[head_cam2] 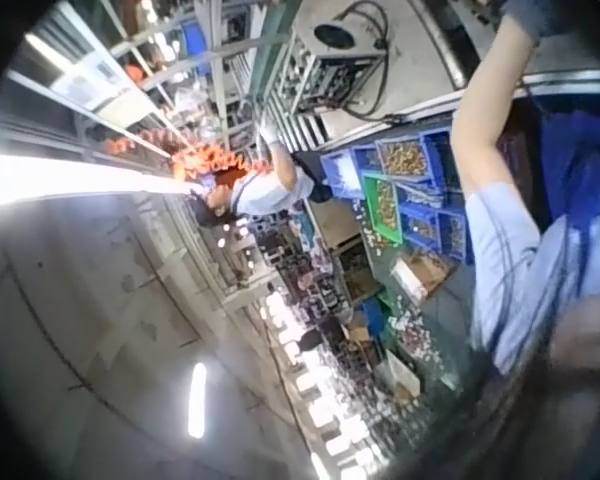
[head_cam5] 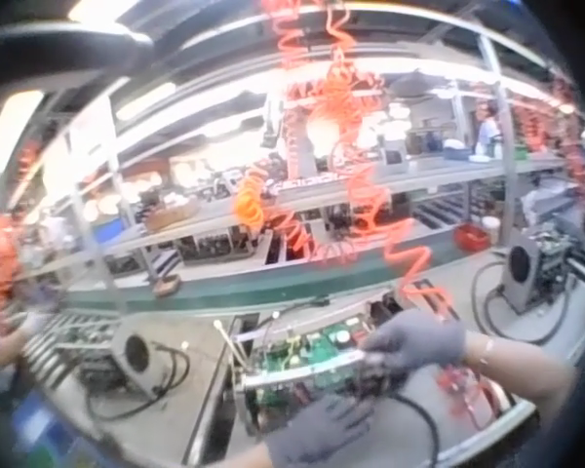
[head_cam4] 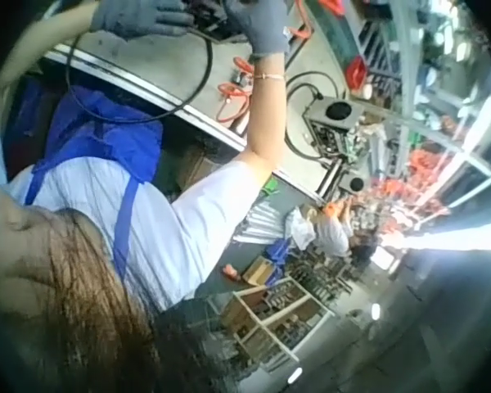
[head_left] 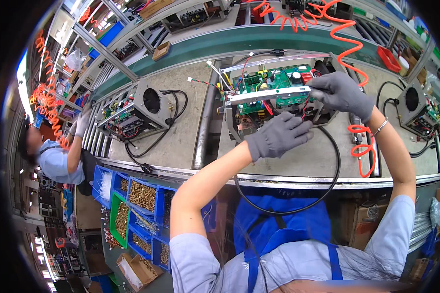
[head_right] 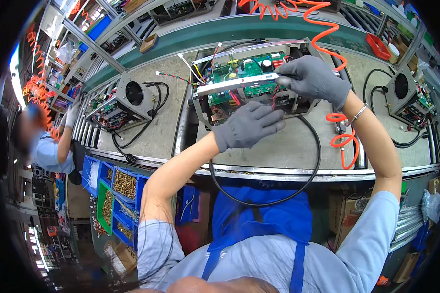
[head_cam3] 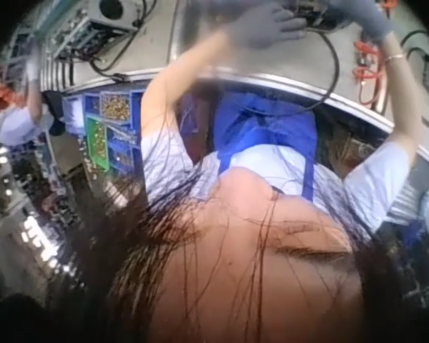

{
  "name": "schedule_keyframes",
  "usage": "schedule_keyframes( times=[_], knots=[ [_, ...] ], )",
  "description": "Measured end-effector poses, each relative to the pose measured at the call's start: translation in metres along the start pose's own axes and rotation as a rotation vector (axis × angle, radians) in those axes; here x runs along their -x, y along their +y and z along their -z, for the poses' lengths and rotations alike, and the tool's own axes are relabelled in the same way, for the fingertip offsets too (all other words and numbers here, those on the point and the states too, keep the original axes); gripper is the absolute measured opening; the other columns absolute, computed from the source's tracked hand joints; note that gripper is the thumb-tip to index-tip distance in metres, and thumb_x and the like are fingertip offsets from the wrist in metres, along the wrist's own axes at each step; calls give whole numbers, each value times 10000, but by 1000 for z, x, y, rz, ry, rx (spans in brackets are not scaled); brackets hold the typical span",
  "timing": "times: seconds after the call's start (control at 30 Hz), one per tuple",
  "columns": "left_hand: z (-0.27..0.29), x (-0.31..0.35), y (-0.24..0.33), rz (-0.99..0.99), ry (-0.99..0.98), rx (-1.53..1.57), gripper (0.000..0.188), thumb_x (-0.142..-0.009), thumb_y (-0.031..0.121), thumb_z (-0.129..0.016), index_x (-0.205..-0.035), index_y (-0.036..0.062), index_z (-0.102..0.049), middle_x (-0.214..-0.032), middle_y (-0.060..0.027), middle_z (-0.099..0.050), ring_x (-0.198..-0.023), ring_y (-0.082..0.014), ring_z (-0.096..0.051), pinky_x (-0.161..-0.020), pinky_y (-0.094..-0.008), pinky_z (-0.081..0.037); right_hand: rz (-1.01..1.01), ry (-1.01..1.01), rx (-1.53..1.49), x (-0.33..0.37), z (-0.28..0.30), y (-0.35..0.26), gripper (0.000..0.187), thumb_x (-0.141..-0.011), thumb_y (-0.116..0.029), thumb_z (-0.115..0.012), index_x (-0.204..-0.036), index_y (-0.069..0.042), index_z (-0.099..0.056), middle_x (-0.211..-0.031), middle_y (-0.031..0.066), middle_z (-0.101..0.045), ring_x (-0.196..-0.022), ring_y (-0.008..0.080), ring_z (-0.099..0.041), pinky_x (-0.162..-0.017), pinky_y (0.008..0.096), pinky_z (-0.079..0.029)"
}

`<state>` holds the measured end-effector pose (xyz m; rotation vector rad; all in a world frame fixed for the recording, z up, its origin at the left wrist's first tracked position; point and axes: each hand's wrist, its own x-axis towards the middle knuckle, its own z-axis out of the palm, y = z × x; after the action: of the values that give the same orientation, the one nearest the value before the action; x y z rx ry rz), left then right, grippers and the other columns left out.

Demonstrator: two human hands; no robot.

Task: The recorder is assembling an industrial electronic device, connecting wires and using a pneumatic screwdriver to secure components.

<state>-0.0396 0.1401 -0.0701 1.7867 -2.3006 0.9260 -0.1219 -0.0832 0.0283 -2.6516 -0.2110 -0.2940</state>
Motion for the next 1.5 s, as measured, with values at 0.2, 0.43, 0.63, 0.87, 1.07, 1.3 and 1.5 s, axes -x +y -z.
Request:
schedule_keyframes(
  times=[0.2,0.43,0.63,0.87,1.07,1.3,1.5],
  knots=[
    [69,23,-33,470,254,24,442,-781,303,-690,-1211,223,-627,-1231,-21,-590,-1154,-252,-520,-996,-467,-382,128,76,12,4,-5,16,253,-864,-239,-707,-1050,-68,-727,-914,152,-712,-800,313,-686,-737,383,-536],
    [108,18,-109,879,-514,351,300,-873,374,-617,-1087,185,-709,-940,-77,-700,-920,-264,-640,-872,-398,-460,118,93,57,5,-10,14,250,-868,-276,-708,-1047,-104,-736,-900,133,-718,-806,306,-690,-735,387,-541],
    [94,18,-138,771,-642,614,295,-892,319,-632,-1068,96,-712,-873,-79,-702,-801,-204,-653,-772,-338,-498,119,94,82,4,-14,15,253,-873,-288,-704,-1061,-121,-735,-907,119,-722,-809,299,-695,-733,386,-545],
    [90,55,-171,1319,156,986,253,-853,212,-720,-960,-16,-746,-863,-71,-729,-781,-128,-640,-823,-274,-482,191,193,69,6,-24,15,256,-855,-280,-721,-1059,-126,-738,-901,120,-720,-798,291,-696,-715,373,-548],
    [78,50,-143,1239,133,671,397,-884,266,-691,-1174,-4,-668,-999,-96,-736,-954,-167,-665,-901,-298,-480,187,150,60,-3,-23,10,259,-847,-270,-729,-1056,-118,-739,-902,131,-718,-799,297,-696,-721,370,-547],
    [76,36,-124,1227,-42,121,533,-861,338,-721,-1299,54,-612,-1066,-129,-730,-992,-191,-693,-871,-294,-513,144,132,86,-2,-19,17,274,-848,-273,-727,-1066,-108,-737,-915,120,-724,-833,289,-695,-741,375,-544],
    [72,65,-136,1355,148,326,533,-801,465,-710,-1241,171,-650,-1028,-82,-743,-1044,-253,-681,-911,-372,-498,104,105,-21,-12,-20,13,272,-836,-257,-730,-1064,-109,-738,-925,118,-721,-830,300,-688,-722,387,-537]
  ],
)
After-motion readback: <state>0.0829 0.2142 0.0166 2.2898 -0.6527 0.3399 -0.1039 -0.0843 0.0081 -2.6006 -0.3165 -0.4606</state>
